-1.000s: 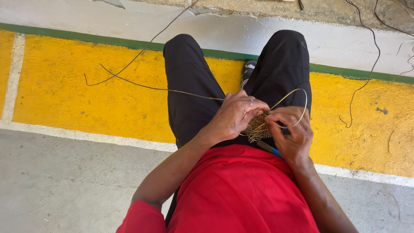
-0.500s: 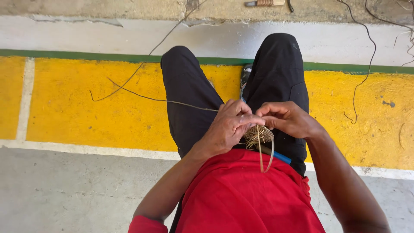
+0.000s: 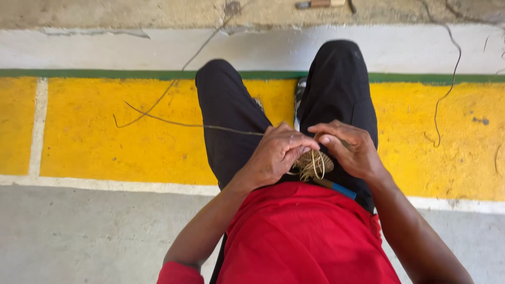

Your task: The recorder is weaving a circular base for a basket or mat using thin natural fiber strips.

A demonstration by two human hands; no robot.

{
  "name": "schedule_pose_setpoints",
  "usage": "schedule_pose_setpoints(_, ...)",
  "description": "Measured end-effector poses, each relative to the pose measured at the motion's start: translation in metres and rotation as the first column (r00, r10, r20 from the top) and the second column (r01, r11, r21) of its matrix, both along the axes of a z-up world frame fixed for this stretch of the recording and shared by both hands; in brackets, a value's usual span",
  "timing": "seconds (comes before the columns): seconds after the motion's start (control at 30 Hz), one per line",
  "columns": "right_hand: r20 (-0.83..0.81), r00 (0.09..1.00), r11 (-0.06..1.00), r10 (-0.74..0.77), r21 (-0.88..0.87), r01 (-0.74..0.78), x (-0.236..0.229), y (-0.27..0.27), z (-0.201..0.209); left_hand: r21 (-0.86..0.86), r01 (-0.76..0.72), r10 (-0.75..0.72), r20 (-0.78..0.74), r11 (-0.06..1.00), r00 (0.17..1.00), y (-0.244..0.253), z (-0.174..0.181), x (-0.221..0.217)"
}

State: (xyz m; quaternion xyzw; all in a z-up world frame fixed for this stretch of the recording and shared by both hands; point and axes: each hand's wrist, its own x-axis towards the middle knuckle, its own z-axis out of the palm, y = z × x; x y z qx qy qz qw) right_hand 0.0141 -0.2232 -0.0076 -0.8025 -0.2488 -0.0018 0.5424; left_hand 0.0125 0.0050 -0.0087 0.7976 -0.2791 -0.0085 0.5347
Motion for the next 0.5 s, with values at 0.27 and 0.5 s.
schedule_pose_setpoints(0.27,0.362,0.881,0.929,-0.305,-0.092,0.359,0.053,0.024,0.002,0.062,0.039,-0.038,-0.014,0.997,0.999,-0.004,0.01,-0.006)
schedule_pose_setpoints(0.5,0.531,0.712,0.887,-0.459,0.222,0.405,0.138,0.024,0.023,0.019,0.021,-0.02,-0.03,1.0,0.999,-0.005,0.001,-0.01)
